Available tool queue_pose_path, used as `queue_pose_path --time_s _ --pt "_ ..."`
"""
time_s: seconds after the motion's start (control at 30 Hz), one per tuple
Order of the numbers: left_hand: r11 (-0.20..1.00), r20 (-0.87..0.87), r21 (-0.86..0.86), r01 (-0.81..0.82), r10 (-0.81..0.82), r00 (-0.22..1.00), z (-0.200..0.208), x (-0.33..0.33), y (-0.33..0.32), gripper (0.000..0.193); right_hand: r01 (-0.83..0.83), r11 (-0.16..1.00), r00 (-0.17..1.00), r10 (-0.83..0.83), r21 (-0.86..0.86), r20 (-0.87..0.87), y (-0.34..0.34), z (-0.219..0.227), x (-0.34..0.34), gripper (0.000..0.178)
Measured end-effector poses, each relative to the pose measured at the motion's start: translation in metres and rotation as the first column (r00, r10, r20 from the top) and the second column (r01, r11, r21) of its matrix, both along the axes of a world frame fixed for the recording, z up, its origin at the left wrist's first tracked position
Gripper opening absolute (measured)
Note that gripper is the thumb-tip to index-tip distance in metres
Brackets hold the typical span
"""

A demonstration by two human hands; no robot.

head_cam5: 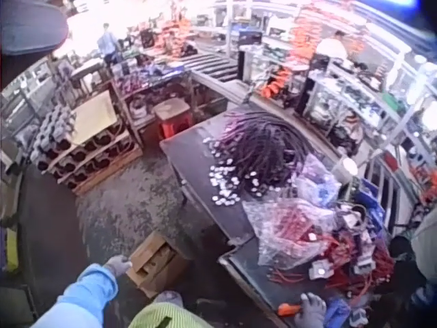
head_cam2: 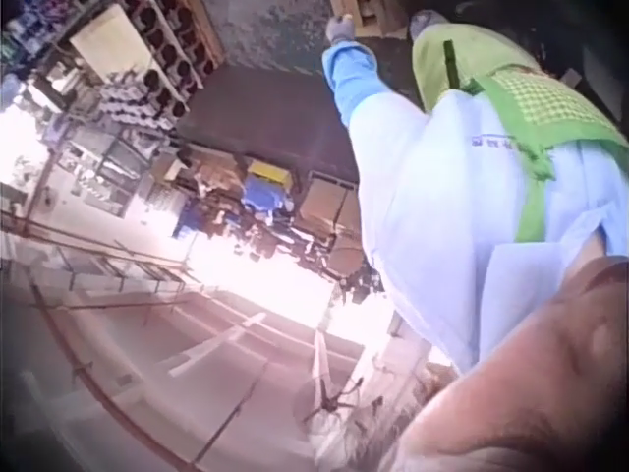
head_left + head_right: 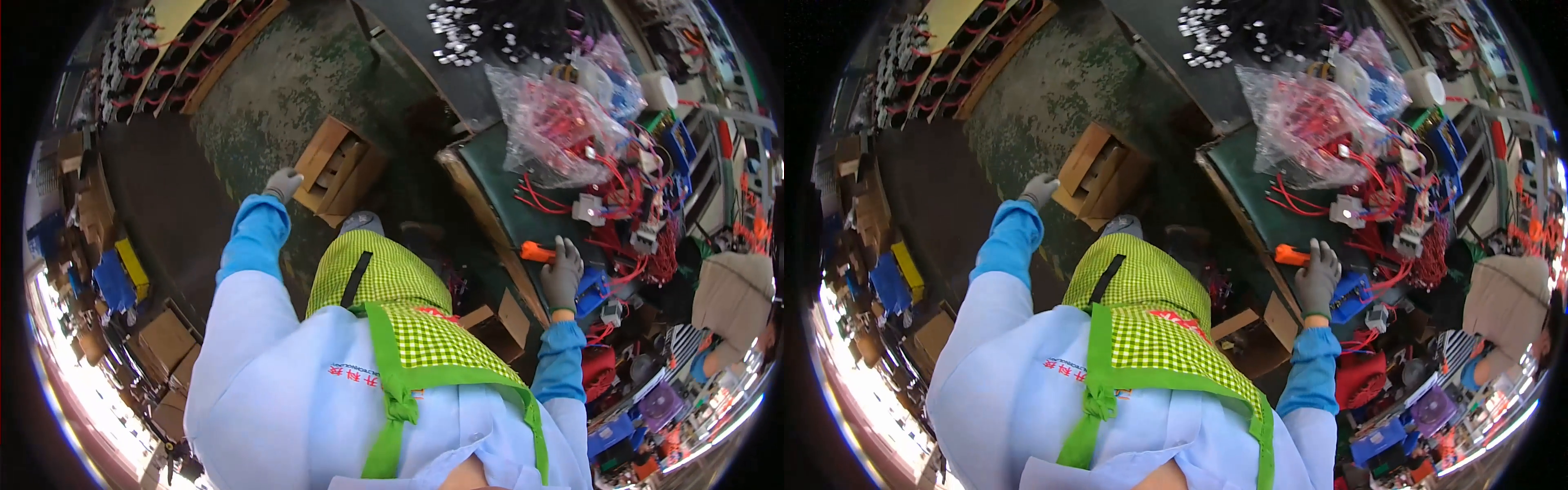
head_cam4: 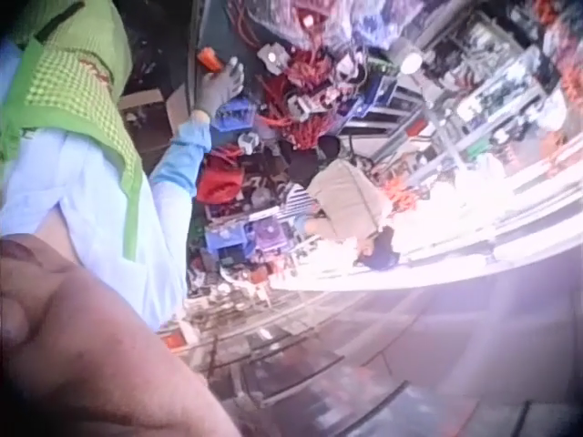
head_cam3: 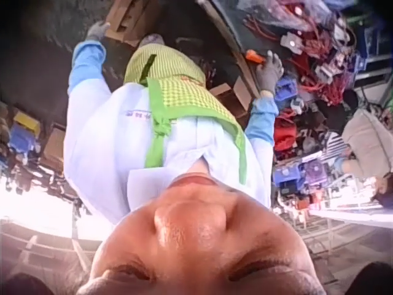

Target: The person assembles and secures electronic wire harnesses and plastic connectors to an electronic component using an electric screwdriver to fasten screws.

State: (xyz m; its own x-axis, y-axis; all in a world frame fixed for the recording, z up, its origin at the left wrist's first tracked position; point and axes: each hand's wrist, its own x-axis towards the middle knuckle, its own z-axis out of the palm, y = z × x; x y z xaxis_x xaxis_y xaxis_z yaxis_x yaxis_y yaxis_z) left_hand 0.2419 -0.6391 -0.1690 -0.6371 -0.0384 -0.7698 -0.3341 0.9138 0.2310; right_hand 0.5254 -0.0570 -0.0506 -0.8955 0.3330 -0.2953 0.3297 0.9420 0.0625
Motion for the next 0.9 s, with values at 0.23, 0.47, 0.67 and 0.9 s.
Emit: queue_pose_path --time_s 0.23,0.47,0.67,0.9 --pt "0.998 0.126 0.046 -0.046 0.040 0.991 -0.135 0.000 0.012 0.049 -0.045 0.934 0.977 -0.032 -0.354 -0.210 -0.112 -0.011 -0.090 0.054" --pt "0.982 -0.013 0.188 0.011 -0.008 1.000 -0.331 -0.021 0.054 0.039 -0.032 0.999 0.962 0.020 -0.039 -0.272 -0.123 -0.095 -0.140 0.077" --pt "0.957 0.056 0.018 0.288 -0.289 0.956 -0.468 -0.051 0.090 0.048 -0.048 0.999 0.969 0.050 0.014 -0.241 -0.121 -0.112 -0.131 0.079" --pt "0.985 0.025 0.124 0.124 -0.128 0.992 -0.486 -0.058 0.117 0.049 -0.050 0.994 0.974 0.070 0.096 -0.215 -0.127 -0.118 -0.131 0.077"
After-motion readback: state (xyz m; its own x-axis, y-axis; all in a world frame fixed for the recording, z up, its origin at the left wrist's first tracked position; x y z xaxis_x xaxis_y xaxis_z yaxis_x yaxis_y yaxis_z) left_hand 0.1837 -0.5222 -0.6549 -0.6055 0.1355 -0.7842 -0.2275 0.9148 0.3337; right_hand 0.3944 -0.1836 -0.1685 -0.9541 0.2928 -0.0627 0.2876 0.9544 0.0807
